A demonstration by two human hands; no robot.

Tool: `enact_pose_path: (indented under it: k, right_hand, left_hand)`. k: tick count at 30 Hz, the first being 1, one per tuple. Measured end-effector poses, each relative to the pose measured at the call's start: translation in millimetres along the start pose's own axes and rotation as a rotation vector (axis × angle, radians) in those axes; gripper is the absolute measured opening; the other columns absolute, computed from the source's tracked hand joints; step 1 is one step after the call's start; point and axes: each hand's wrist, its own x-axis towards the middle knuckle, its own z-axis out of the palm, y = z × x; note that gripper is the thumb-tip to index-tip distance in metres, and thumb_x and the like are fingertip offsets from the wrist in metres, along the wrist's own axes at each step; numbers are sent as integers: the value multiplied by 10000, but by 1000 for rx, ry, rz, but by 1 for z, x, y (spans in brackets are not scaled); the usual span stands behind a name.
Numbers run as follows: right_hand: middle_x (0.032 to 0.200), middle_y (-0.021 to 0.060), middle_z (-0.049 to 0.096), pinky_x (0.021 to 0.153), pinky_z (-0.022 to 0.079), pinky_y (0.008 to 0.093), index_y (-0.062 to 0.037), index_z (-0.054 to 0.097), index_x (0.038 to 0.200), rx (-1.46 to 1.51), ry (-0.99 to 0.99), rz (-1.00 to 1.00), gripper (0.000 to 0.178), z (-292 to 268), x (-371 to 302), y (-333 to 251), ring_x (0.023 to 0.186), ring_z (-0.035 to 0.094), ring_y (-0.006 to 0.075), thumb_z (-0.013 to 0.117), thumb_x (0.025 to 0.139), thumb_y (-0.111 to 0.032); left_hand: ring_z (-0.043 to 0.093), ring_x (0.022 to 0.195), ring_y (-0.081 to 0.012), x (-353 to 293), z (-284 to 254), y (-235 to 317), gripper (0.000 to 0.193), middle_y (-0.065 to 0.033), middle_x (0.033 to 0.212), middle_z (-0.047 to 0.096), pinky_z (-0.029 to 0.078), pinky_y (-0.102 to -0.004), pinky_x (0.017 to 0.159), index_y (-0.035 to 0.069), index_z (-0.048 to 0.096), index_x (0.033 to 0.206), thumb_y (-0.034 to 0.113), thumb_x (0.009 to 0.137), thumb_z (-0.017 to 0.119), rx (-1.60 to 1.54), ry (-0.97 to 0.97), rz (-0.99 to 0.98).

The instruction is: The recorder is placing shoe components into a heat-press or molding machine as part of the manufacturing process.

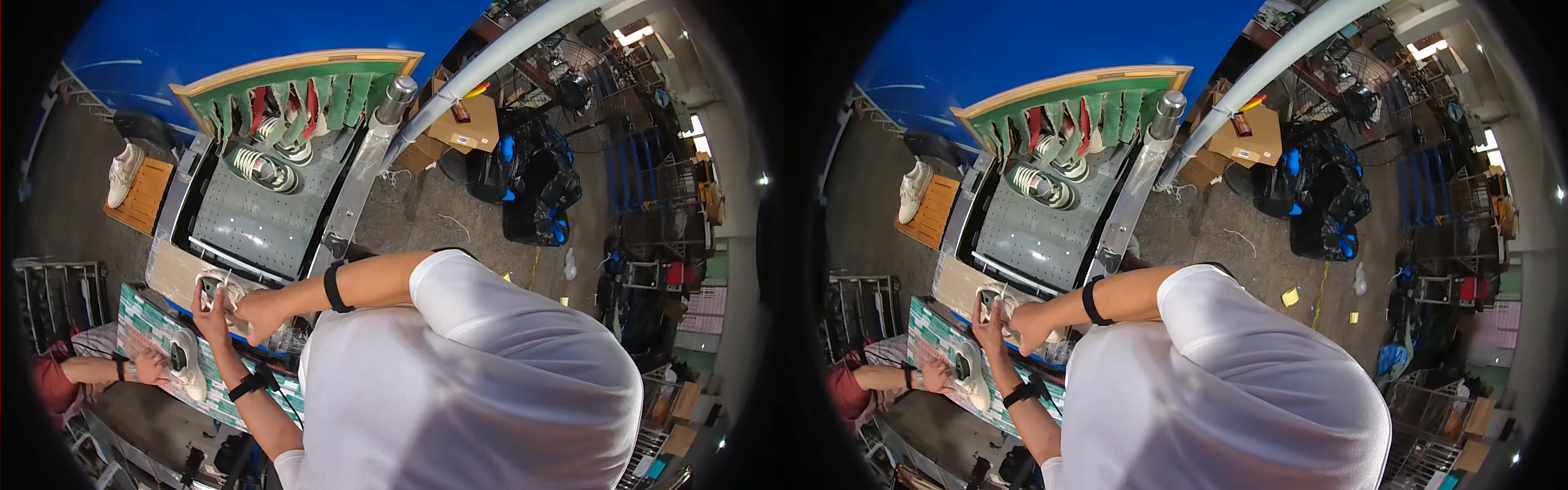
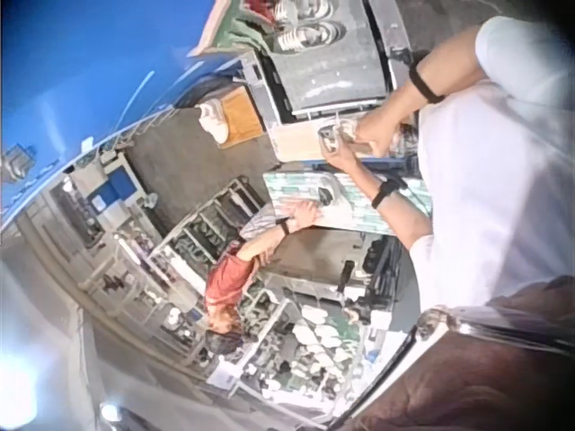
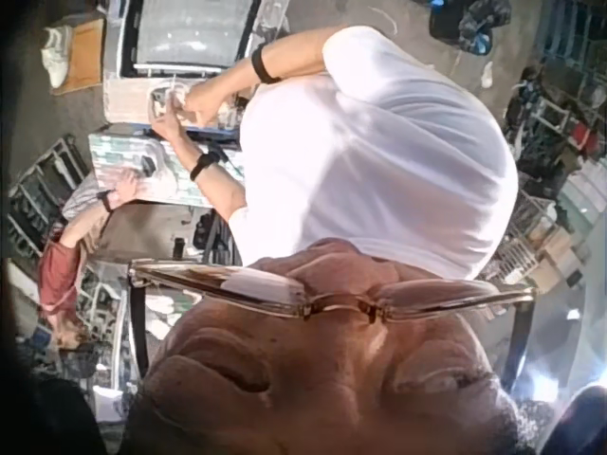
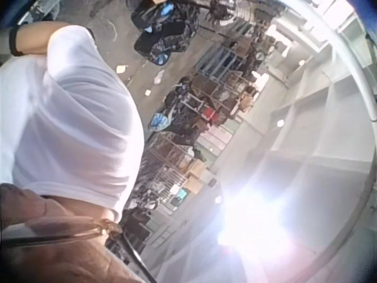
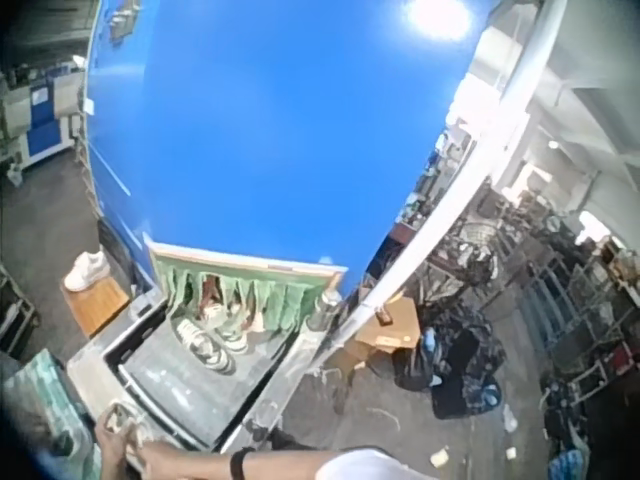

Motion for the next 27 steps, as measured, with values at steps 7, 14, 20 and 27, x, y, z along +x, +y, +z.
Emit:
enact_pose_path:
  k: [7, 14, 20, 27]
  right_hand:
    - [948, 290, 744, 850, 594, 517, 91, 735, 1053, -12, -9, -40, 597, 4, -9, 4, 919, 740, 453, 802, 693, -380]
    - [937, 278, 745, 843, 594, 511, 58, 736, 1088, 33, -2, -47, 592, -5, -20, 21, 903, 739, 452, 792, 721, -403]
    - [1054, 293, 722, 891, 562, 536, 30, 712, 1175, 116, 351, 98, 622, -29, -14, 22, 1022, 704, 468, 775, 760, -429]
    - [1329, 253, 707, 1078, 521, 439, 46, 611, 1431, 200, 276, 312, 709, -30, -94, 94, 1240, 686, 364, 817, 885, -356]
  left_hand:
    - [682, 1108, -199, -1, 5, 4, 625, -131, 1366, 675, 573, -325, 945, 0, 587, 1499, 107, 934, 832, 49, -6, 73]
    - [623, 1217, -224, -4, 8, 3, 676, -181, 1471, 562, 563, -334, 963, 32, 506, 1573, 110, 964, 791, 75, -32, 64]
    - [580, 1319, -377, -26, 52, -9, 1124, -309, 1534, 485, 500, -448, 1110, -119, 271, 1602, 343, 822, 935, 276, 368, -65]
    - [691, 1101, -370, -51, 75, 2, 867, -212, 1263, 685, 544, -458, 1010, -22, 514, 1459, 277, 736, 887, 272, 567, -167]
